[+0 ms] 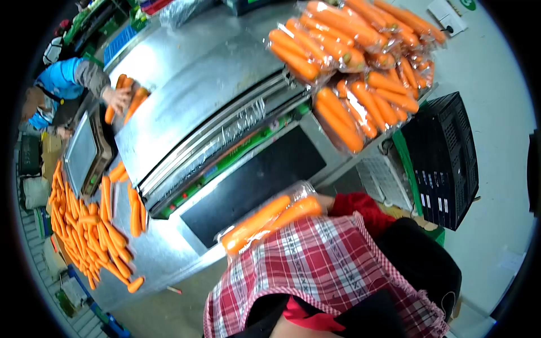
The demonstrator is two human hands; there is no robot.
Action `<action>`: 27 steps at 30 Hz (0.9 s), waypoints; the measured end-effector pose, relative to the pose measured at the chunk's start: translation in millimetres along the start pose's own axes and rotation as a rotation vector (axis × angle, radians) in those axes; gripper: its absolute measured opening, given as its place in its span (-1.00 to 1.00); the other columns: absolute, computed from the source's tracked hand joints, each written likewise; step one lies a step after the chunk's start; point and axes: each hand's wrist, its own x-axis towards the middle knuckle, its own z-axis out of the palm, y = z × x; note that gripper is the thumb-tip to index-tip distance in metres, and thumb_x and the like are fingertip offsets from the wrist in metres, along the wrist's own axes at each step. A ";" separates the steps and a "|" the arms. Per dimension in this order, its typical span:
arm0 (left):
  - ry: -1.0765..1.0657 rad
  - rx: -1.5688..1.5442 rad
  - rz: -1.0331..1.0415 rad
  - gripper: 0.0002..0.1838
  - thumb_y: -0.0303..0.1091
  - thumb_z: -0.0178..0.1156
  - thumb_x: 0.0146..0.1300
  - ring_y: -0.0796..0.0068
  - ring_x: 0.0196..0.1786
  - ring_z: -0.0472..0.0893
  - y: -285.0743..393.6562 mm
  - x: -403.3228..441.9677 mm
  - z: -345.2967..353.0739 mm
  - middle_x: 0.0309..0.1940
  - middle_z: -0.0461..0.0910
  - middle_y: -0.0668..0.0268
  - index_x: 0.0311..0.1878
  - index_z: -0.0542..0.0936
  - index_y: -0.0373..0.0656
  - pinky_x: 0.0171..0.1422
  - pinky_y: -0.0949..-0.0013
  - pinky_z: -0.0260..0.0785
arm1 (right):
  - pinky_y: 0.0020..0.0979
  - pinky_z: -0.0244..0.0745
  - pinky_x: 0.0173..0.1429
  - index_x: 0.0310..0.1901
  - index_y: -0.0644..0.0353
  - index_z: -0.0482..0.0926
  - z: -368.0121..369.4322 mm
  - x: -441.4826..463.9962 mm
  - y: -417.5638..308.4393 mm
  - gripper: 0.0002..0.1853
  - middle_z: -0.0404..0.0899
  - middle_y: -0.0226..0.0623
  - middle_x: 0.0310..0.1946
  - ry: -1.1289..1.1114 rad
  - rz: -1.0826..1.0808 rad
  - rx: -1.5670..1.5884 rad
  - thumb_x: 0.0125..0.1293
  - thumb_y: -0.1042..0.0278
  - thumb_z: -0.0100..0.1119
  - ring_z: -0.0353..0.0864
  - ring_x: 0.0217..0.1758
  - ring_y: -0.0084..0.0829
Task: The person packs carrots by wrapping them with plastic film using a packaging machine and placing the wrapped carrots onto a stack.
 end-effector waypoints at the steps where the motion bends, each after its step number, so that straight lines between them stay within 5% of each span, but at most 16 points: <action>1: -0.127 -0.092 0.082 -0.78 -0.25 0.12 0.41 0.65 -0.36 0.42 10.6 13.4 9.0 -0.39 0.47 0.43 -0.26 0.50 -0.22 -0.26 0.49 0.26 | -0.43 0.48 0.08 -0.01 0.28 0.54 11.2 5.0 -13.1 -0.70 0.62 -0.34 -0.07 -0.077 -0.173 -0.145 0.31 0.30 0.22 0.55 -0.03 -0.50; 3: -0.359 -0.245 0.157 -0.78 -0.24 0.12 0.41 0.65 -0.32 0.43 22.9 37.9 25.5 -0.37 0.47 0.43 -0.25 0.51 -0.23 -0.22 0.49 0.27 | -0.42 0.49 0.02 -0.10 0.34 0.54 9.5 20.1 -12.1 -0.71 0.63 -0.35 -0.14 -0.475 0.139 0.603 0.35 0.23 0.18 0.54 -0.08 -0.54; 5: -0.452 -0.314 0.127 -0.77 -0.23 0.13 0.41 0.65 -0.29 0.43 27.4 48.5 34.5 -0.34 0.48 0.43 -0.23 0.51 -0.23 -0.18 0.48 0.29 | -0.44 0.51 -0.09 -0.17 0.35 0.54 15.4 17.7 -53.0 -0.67 0.63 -0.30 -0.20 -0.238 -0.007 -0.250 0.34 0.16 0.18 0.56 -0.13 -0.58; 6: -0.418 -0.293 0.067 -0.77 -0.23 0.13 0.41 0.64 -0.28 0.44 27.2 49.9 33.6 -0.33 0.48 0.43 -0.22 0.51 -0.24 -0.16 0.48 0.29 | -0.36 0.51 0.00 -0.14 0.32 0.54 -5.6 12.7 -46.5 -0.62 0.62 -0.17 -0.17 -0.175 -0.238 -0.370 0.38 0.08 0.09 0.58 -0.08 -0.42; 7: -0.352 -0.237 -0.123 -0.78 -0.23 0.14 0.41 0.71 -0.19 0.39 27.9 45.5 29.0 -0.26 0.45 0.47 -0.19 0.51 -0.23 -0.05 0.53 0.27 | -0.27 0.50 0.07 -0.10 0.32 0.51 1.6 0.9 -50.3 -0.50 0.60 -0.12 -0.16 -0.042 -0.232 -0.010 0.40 -0.07 -0.07 0.58 -0.04 -0.32; 9: -0.200 -0.047 -0.131 -0.80 -0.27 0.14 0.41 0.73 -0.22 0.39 21.5 60.8 31.2 -0.27 0.44 0.48 -0.21 0.49 -0.22 -0.14 0.51 0.29 | -0.09 0.46 0.21 -0.01 0.33 0.44 14.0 -21.6 -57.8 -0.24 0.57 0.00 -0.13 0.186 -0.383 0.743 0.42 -0.36 -0.39 0.58 0.02 -0.11; 11: -0.231 0.222 -0.176 -0.79 -0.26 0.16 0.40 0.72 -0.29 0.41 32.2 85.3 31.7 -0.33 0.46 0.49 -0.26 0.47 -0.21 -0.23 0.50 0.32 | -0.29 0.46 0.07 -0.03 0.29 0.45 -11.4 -36.9 -34.2 -0.42 0.57 -0.16 -0.19 0.565 -0.258 0.082 0.51 -0.14 -0.34 0.56 -0.04 -0.34; 12: -0.192 0.464 -0.059 -0.78 -0.26 0.19 0.38 0.68 -0.34 0.43 50.0 96.5 33.5 -0.37 0.47 0.45 -0.28 0.47 -0.21 -0.28 0.48 0.34 | -0.40 0.46 -0.07 -0.07 0.24 0.46 -44.6 -34.0 0.8 -0.54 0.55 -0.26 -0.25 0.734 -0.232 0.206 0.54 -0.02 -0.30 0.54 -0.17 -0.47; 13: -0.152 0.707 0.058 -0.78 -0.27 0.22 0.35 0.64 -0.39 0.44 75.1 109.3 33.9 -0.41 0.47 0.41 -0.29 0.46 -0.22 -0.32 0.46 0.35 | -0.30 0.56 -0.07 -0.17 0.10 0.43 -49.9 -36.1 -9.0 -0.49 0.54 -0.29 -0.28 0.741 -0.332 0.166 0.48 -0.24 -0.26 0.59 -0.21 -0.40; 15: 0.117 1.015 0.505 -0.71 -0.18 0.33 0.12 0.21 -0.44 0.59 130.4 134.9 12.1 -0.51 0.54 0.21 -0.31 0.50 -0.17 -0.34 0.22 0.44 | -0.30 0.55 0.02 -0.09 0.09 0.41 -71.5 -52.4 -41.8 -0.48 0.52 -0.33 -0.24 0.769 -0.324 0.389 0.43 -0.27 -0.16 0.58 -0.16 -0.40; 17: 0.430 1.194 0.447 -0.73 -0.15 0.29 0.12 0.17 -0.35 0.61 177.8 179.1 -57.2 -0.40 0.58 0.20 -0.27 0.54 -0.14 -0.25 0.21 0.46 | -0.24 0.53 0.13 0.24 0.15 0.33 -93.6 -67.8 -62.4 -0.29 0.44 -0.22 0.12 0.853 -0.443 0.206 0.37 -0.36 -0.15 0.49 0.16 -0.30; 19: 0.633 1.391 0.590 -0.61 -0.09 0.33 0.06 0.15 -0.23 0.61 225.5 225.7 -159.9 -0.30 0.60 0.14 -0.22 0.52 -0.19 -0.21 0.18 0.44 | -0.25 0.50 0.18 0.30 0.15 0.30 -126.2 -89.5 -77.9 -0.25 0.44 -0.21 0.17 0.882 -0.430 0.346 0.37 -0.37 -0.17 0.49 0.19 -0.28; 22: 0.797 1.904 0.149 -0.29 0.07 0.42 -0.05 0.11 0.03 0.57 268.5 271.7 -256.5 -0.09 0.57 0.00 0.02 0.46 -0.30 0.08 0.13 0.45 | -0.20 0.42 0.24 0.32 0.07 0.32 -150.5 -91.1 -84.9 -0.27 0.43 -0.25 0.22 1.182 -0.474 0.461 0.36 -0.37 -0.12 0.47 0.22 -0.26; 27: 0.371 2.004 -0.542 0.13 0.18 0.57 -0.38 -0.07 0.23 0.43 245.3 339.2 -366.4 0.12 0.44 -0.07 0.22 0.28 -0.30 0.30 0.12 0.33 | -0.18 0.41 0.25 0.31 0.17 0.32 -183.9 -86.3 -52.0 -0.34 0.43 -0.20 0.22 1.552 -0.355 0.416 0.42 -0.21 -0.05 0.47 0.22 -0.27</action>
